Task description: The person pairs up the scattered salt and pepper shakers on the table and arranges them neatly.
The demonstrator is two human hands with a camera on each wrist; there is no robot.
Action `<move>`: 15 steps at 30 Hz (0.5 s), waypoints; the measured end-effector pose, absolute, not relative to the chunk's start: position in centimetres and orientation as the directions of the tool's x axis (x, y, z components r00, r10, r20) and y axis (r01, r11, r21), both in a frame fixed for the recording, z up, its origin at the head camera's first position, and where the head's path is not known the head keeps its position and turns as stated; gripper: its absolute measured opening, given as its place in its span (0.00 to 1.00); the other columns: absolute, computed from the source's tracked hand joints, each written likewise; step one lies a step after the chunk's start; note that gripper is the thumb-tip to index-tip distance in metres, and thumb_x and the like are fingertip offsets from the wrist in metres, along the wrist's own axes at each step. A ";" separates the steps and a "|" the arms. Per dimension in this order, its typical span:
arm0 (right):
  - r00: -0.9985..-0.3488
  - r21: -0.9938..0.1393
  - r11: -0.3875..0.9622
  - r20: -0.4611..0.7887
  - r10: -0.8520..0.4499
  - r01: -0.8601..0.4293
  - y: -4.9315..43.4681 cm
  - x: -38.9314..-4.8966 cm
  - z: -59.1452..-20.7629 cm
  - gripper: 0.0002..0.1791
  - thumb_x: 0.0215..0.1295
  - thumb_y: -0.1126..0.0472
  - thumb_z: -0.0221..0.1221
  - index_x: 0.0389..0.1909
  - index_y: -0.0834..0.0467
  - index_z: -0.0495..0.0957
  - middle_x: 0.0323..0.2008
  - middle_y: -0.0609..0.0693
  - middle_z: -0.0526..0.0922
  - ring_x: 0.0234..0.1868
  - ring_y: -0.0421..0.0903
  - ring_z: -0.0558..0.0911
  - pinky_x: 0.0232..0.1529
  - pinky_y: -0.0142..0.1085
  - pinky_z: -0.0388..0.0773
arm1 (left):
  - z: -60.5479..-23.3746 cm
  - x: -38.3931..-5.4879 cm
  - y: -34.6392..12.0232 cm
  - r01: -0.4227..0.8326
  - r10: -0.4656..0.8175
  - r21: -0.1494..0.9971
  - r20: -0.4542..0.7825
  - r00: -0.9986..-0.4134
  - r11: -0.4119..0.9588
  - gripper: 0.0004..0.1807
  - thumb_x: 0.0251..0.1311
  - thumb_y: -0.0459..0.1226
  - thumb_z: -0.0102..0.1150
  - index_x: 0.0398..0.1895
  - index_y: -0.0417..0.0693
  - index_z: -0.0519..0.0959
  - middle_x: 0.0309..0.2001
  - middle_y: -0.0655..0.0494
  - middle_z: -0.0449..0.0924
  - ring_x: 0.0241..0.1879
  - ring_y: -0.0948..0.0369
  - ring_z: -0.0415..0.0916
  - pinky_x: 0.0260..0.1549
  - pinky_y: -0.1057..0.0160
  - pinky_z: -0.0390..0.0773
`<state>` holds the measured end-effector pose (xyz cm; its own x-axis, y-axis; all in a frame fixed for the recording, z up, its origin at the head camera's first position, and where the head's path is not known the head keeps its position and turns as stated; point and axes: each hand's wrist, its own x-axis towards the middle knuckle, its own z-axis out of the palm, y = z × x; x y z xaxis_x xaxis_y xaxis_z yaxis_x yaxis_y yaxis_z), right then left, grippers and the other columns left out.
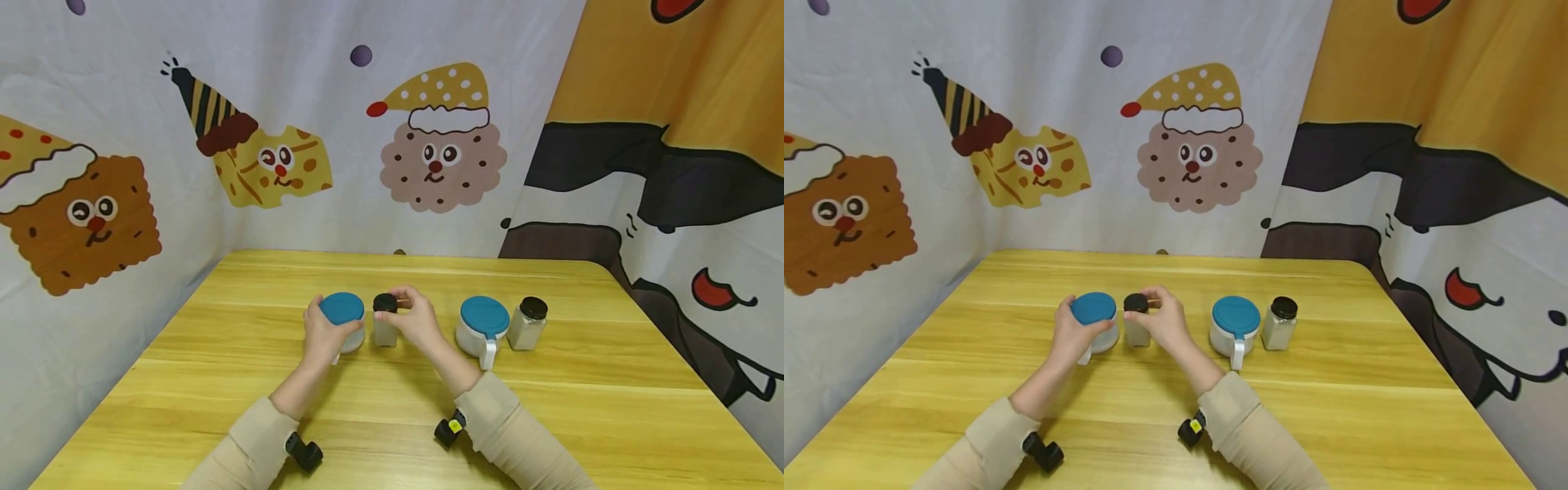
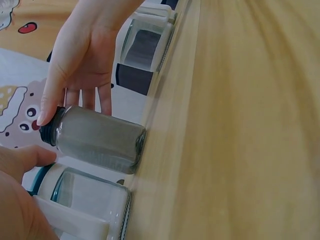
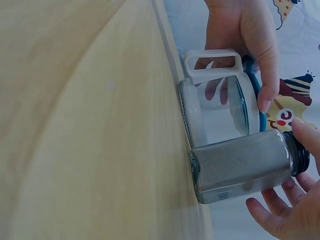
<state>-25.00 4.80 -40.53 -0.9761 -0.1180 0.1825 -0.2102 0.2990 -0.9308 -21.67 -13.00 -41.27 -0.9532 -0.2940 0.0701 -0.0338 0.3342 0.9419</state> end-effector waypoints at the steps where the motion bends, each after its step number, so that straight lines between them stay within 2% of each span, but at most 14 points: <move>1: -0.976 -0.931 0.300 0.182 -0.119 -0.210 4.8 -25.0 -40.5 0.25 0.50 0.58 0.73 0.50 0.57 0.77 0.48 0.53 0.77 0.50 0.53 0.77 0.41 0.41 0.79 | -41.2 -21.7 -13.0 -0.035 -0.293 0.941 0.069 -0.954 0.336 0.55 0.44 0.38 0.75 0.71 0.36 0.49 0.64 0.33 0.53 0.61 0.37 0.58 0.55 0.36 0.62; 15: -0.967 -0.924 0.293 0.215 -0.137 -0.247 5.1 -25.0 -40.3 0.29 0.51 0.57 0.73 0.54 0.61 0.76 0.51 0.52 0.78 0.52 0.52 0.76 0.44 0.43 0.78 | -40.6 -21.7 -13.3 -0.022 -0.270 0.931 0.083 -0.959 0.364 0.55 0.45 0.40 0.75 0.72 0.39 0.49 0.66 0.34 0.50 0.62 0.37 0.56 0.56 0.37 0.62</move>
